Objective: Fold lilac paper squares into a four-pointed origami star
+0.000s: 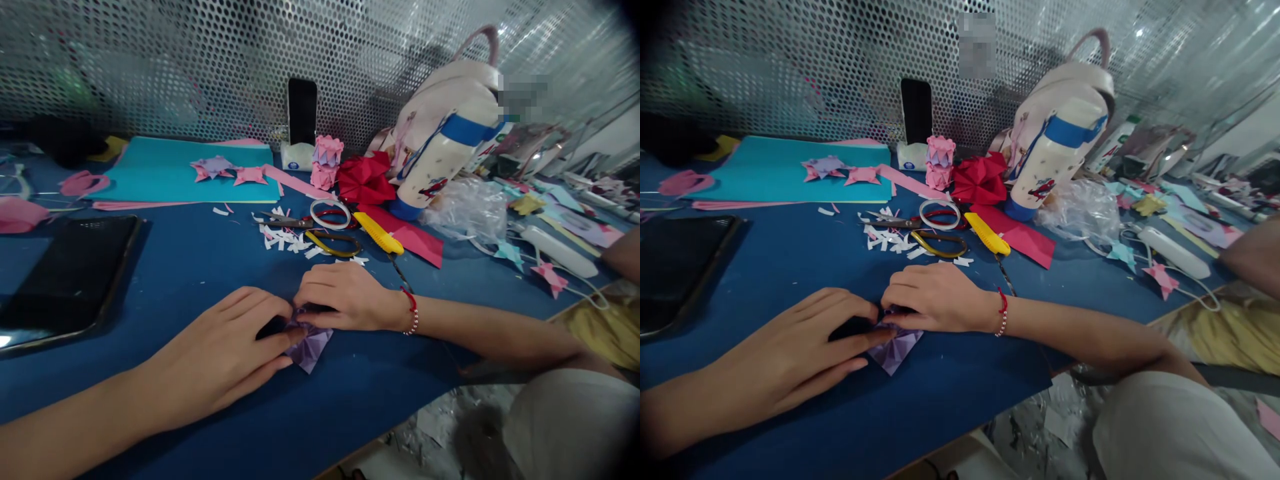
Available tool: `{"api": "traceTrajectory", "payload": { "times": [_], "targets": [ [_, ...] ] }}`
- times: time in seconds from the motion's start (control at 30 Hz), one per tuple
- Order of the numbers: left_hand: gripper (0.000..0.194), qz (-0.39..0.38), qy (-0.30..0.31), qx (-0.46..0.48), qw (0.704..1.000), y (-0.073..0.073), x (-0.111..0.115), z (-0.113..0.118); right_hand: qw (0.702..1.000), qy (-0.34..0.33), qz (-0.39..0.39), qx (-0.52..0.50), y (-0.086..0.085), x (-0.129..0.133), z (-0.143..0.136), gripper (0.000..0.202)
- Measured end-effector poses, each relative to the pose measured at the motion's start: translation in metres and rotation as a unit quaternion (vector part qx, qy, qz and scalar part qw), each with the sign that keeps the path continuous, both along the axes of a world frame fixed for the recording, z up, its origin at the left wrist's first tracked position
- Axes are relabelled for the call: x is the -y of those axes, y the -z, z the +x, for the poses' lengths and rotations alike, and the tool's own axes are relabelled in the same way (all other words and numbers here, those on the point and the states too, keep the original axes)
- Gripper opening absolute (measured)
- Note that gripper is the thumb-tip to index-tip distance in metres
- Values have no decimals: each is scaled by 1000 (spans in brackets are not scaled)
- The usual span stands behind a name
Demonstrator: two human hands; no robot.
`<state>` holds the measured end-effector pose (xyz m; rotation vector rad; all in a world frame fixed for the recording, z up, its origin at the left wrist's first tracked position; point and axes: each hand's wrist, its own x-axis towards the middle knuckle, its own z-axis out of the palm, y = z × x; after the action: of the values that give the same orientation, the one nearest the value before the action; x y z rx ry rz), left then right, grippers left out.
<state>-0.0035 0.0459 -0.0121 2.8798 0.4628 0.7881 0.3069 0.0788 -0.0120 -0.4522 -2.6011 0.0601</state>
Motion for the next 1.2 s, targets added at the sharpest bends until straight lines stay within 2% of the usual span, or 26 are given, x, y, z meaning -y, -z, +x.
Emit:
{"api": "traceTrajectory", "payload": {
  "times": [0.17,0.27,0.4,0.53,0.67,0.73,0.9,1.1,1.2],
  "targets": [
    [44,-6,6,5,1000,3,0,-1,998,5,40,43,-4,2,0,50],
    [44,-9,9,8,1000,3,-1,0,998,7,15,58,-3,2,1,54],
    [44,-20,10,14,1000,2,-2,1,991,8,-136,6,-1,0,3,53],
    [43,-43,14,22,999,0,-1,1,969,-25,-242,-40,-4,-7,5,47],
    [41,-90,5,46,995,-1,-2,1,916,-41,-390,-85,-9,-12,5,49],
    [38,-129,-12,70,989,0,-6,1,896,-38,-429,-107,-10,-12,5,52],
    [20,-220,-78,144,962,2,-17,9,875,-30,-461,-144,-8,-12,2,49],
    [15,-281,-111,150,941,-18,-19,25,869,-5,-477,-132,-5,-12,-1,39],
    [14,-297,-124,150,935,-24,-20,29,867,0,-481,-131,-5,-12,-3,47]
  ]
}}
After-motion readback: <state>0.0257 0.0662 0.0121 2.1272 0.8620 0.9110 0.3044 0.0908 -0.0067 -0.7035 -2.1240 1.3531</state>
